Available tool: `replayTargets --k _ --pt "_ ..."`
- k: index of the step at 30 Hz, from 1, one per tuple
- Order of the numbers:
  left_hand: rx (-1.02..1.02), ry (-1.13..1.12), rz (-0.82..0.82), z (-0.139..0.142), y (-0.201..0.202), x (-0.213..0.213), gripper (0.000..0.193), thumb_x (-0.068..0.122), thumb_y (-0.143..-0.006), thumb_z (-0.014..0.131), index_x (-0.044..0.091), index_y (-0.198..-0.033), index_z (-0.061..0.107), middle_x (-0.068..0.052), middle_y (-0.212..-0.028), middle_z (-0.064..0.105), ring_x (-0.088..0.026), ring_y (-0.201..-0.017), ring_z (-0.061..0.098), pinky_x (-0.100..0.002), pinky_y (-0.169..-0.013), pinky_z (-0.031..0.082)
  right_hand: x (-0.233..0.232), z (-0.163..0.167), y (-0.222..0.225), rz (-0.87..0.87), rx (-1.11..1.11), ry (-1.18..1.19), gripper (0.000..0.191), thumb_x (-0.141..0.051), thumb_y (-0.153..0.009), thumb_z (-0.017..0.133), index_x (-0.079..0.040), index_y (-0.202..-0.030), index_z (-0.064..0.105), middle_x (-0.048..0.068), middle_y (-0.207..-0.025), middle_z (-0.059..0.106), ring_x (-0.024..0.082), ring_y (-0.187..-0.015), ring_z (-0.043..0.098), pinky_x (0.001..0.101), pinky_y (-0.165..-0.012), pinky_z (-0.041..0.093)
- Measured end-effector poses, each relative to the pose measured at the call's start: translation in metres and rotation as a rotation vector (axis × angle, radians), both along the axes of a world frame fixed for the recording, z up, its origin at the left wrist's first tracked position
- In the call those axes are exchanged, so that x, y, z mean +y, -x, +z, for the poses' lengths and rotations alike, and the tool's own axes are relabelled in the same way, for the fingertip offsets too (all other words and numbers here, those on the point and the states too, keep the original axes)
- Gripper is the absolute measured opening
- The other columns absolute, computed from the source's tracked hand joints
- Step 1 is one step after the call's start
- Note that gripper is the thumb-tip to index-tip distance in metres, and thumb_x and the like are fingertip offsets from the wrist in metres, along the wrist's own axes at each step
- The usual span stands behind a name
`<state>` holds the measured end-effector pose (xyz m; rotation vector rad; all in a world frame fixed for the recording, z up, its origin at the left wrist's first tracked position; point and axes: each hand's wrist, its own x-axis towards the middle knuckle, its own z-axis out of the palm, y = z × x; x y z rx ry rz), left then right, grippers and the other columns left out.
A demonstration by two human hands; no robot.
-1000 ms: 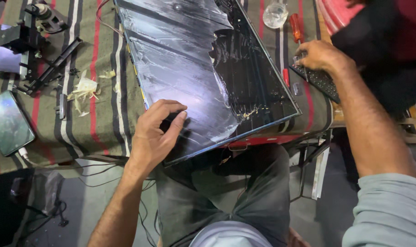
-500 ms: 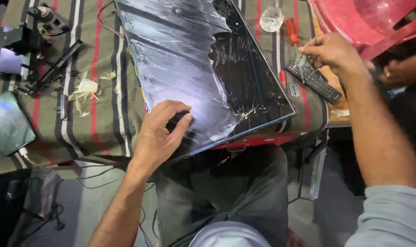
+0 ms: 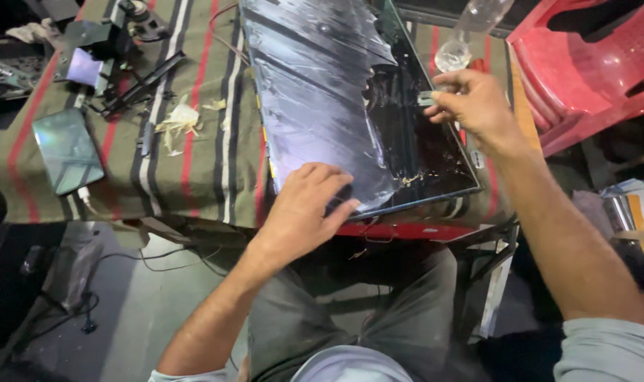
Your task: The person peels a clear protective plastic film off the screen of a large flat display panel lying on a workbench. They grip a lifted film edge, pull it across the screen in stages, and set discarded film scraps on the table beside the panel.
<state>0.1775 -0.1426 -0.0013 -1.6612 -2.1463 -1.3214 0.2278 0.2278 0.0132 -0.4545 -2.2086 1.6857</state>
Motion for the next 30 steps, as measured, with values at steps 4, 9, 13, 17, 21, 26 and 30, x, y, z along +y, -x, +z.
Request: replayTargets --k 4,9,13,17,21,26,30 --pt "0.069 0.057 -0.023 0.0 -0.008 -0.005 0.053 0.034 -0.084 0.08 0.0 -0.123 0.066 -0.019 -0.13 0.059 -0.038 -0.126 0.053 -0.048 -0.108 0.041 -0.032 -0.01 0.027 -0.023 -0.061 -0.077 0.022 -0.007 -0.096 0.068 0.008 -0.113 0.068 0.012 -0.096 0.074 0.015 -0.075 0.075 0.0256 -0.062 0.06" --pt "0.174 0.167 -0.003 -0.001 -0.016 -0.004 0.067 0.038 -0.078 0.081 -0.003 -0.128 0.062 -0.024 -0.136 0.054 -0.043 -0.132 0.045 -0.052 -0.111 0.035 -0.054 -0.012 0.05 -0.083 -0.109 -0.257 0.015 -0.011 -0.094 0.073 0.002 -0.1 0.074 0.006 -0.082 0.072 0.01 -0.064 0.066 0.0259 -0.052 0.051" --pt "0.22 0.222 0.033 -0.003 -0.02 0.0 0.067 0.033 -0.077 0.08 -0.002 -0.131 0.06 -0.023 -0.137 0.054 -0.042 -0.134 0.045 -0.052 -0.112 0.035 -0.06 -0.01 0.057 -0.108 -0.131 -0.418 0.015 -0.015 -0.092 0.076 0.0 -0.095 0.076 0.003 -0.075 0.07 0.009 -0.06 0.063 0.0259 -0.052 0.049" --pt "0.223 0.235 0.055 -0.006 -0.022 0.004 0.065 0.028 -0.077 0.079 -0.002 -0.131 0.06 -0.022 -0.137 0.054 -0.041 -0.134 0.046 -0.051 -0.112 0.036 -0.061 -0.01 0.057 -0.082 -0.182 -0.439 0.018 -0.019 -0.091 0.078 -0.001 -0.092 0.075 0.001 -0.072 0.069 0.008 -0.059 0.062 0.0265 -0.053 0.049" --pt "0.238 0.231 0.072 -0.008 -0.024 0.006 0.064 0.026 -0.077 0.078 -0.002 -0.132 0.06 -0.021 -0.136 0.055 -0.04 -0.134 0.047 -0.051 -0.112 0.037 -0.067 -0.008 0.062 -0.1 -0.193 -0.489 0.021 -0.021 -0.091 0.08 0.0 -0.091 0.075 0.002 -0.072 0.069 0.008 -0.058 0.062 0.0267 -0.054 0.049" --pt "0.251 0.219 0.072 -0.01 -0.024 0.007 0.062 0.021 -0.076 0.074 -0.003 -0.131 0.06 -0.021 -0.136 0.055 -0.04 -0.133 0.047 -0.05 -0.112 0.038 -0.071 -0.005 0.07 -0.119 -0.2 -0.539 0.022 -0.022 -0.091 0.079 0.0 -0.09 0.075 0.004 -0.071 0.071 0.01 -0.057 0.063 0.0284 -0.054 0.051" --pt "0.28 0.205 0.086 -0.011 -0.024 0.009 0.057 0.016 -0.078 0.07 -0.004 -0.131 0.06 -0.022 -0.136 0.055 -0.04 -0.133 0.048 -0.05 -0.112 0.038 -0.07 -0.005 0.076 -0.138 -0.168 -0.65 0.023 -0.023 -0.091 0.08 0.0 -0.088 0.076 0.009 -0.073 0.073 0.013 -0.06 0.067 0.0312 -0.059 0.053"
